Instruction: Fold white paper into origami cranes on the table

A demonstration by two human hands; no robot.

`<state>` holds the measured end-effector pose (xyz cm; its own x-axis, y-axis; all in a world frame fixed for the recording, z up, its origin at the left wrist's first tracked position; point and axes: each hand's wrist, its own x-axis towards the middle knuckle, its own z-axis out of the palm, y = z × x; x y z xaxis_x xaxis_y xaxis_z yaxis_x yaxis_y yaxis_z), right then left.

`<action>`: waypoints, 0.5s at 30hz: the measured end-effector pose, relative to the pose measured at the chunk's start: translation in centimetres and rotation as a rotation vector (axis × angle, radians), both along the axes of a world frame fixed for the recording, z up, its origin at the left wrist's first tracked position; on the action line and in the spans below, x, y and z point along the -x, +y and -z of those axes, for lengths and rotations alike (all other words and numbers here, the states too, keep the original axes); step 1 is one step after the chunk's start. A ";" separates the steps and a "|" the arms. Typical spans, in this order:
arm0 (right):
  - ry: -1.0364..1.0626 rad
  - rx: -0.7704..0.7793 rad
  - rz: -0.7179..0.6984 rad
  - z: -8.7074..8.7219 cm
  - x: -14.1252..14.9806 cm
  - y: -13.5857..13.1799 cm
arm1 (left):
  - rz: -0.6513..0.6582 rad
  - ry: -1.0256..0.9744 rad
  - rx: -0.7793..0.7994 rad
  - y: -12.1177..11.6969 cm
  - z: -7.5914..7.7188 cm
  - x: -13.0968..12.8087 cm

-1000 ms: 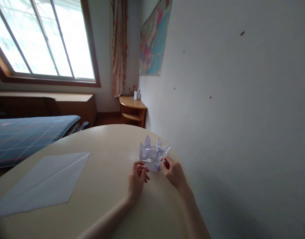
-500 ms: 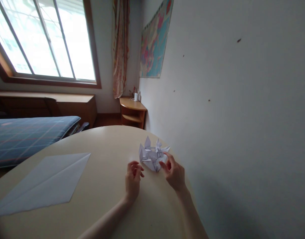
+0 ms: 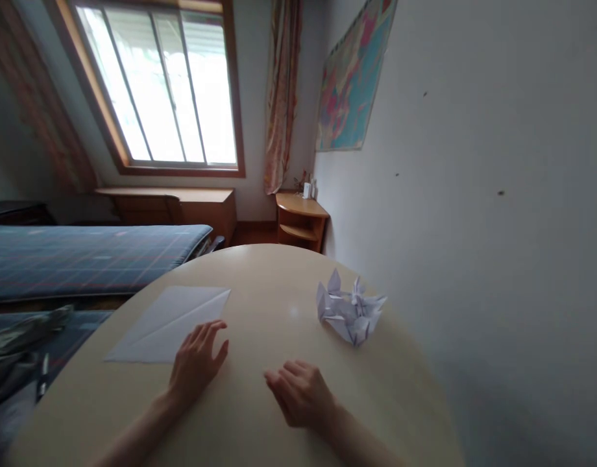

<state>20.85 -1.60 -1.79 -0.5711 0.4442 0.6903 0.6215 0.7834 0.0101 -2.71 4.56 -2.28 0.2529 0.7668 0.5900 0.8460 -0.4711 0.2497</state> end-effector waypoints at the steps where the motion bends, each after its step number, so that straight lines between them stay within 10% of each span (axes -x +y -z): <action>1: -0.039 -0.008 -0.037 0.2 0.8 0.6 | -0.061 0.065 0.028 0.1 0.0 1.6; 6: 0.018 0.181 0.084 0.4 5.6 6.5 | -0.235 0.223 0.310 0.1 0.2 5.7; 15: 0.002 0.475 0.114 0.5 8.9 13.8 | -0.029 0.196 0.343 -1.6 -0.7 3.5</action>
